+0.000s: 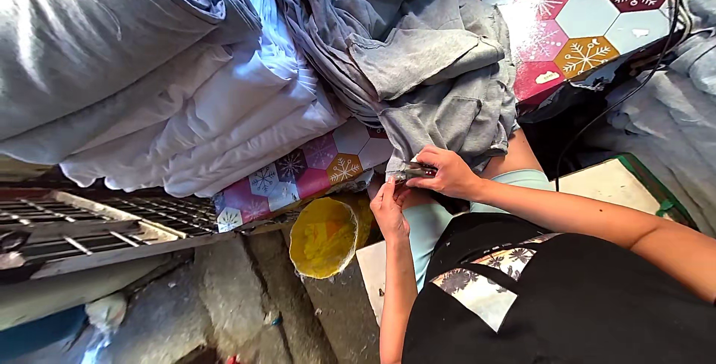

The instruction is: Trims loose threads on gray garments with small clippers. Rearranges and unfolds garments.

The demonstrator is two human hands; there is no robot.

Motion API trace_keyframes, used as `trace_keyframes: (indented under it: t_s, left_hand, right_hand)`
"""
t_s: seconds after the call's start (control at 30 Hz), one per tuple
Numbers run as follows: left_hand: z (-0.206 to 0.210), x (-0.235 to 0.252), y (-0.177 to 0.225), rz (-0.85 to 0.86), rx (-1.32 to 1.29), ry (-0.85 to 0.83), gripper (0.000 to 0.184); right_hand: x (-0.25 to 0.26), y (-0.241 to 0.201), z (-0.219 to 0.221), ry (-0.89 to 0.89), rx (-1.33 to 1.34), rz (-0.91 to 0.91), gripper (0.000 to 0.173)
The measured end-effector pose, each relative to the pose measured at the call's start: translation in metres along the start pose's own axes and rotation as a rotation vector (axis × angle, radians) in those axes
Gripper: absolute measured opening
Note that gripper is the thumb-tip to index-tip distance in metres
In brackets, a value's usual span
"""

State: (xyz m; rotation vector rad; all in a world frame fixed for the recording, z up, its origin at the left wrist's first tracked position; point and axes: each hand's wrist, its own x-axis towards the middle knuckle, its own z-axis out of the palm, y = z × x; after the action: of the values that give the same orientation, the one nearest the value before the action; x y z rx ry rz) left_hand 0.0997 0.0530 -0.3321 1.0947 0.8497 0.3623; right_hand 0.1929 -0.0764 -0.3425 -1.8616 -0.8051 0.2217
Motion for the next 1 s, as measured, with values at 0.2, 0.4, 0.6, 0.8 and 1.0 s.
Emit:
trace_keyframes:
  t_s: [0.2, 0.4, 0.6, 0.8, 1.0]
  left_hand:
    - [0.004, -0.004, 0.002, -0.008, -0.008, -0.013, 0.033]
    - [0.003, 0.0, -0.001, 0.004, -0.009, 0.023, 0.026]
    - [0.009, -0.004, -0.004, 0.022, -0.04, 0.015, 0.023]
    - [0.01, -0.007, -0.004, 0.089, -0.007, 0.002, 0.019]
    - [0.009, -0.007, -0.003, 0.068, -0.069, 0.041, 0.02]
  right_hand:
    - [0.008, 0.005, 0.015, 0.081, -0.143, -0.377, 0.008]
    - [0.006, 0.009, -0.015, -0.214, 0.116, 0.081, 0.009]
    - [0.005, 0.002, -0.031, -0.265, -0.116, 0.072, 0.009]
    - [0.01, -0.016, -0.005, -0.152, -0.028, 0.214, 0.025]
    - [0.015, -0.007, -0.013, -0.225, 0.11, 0.356, 0.013]
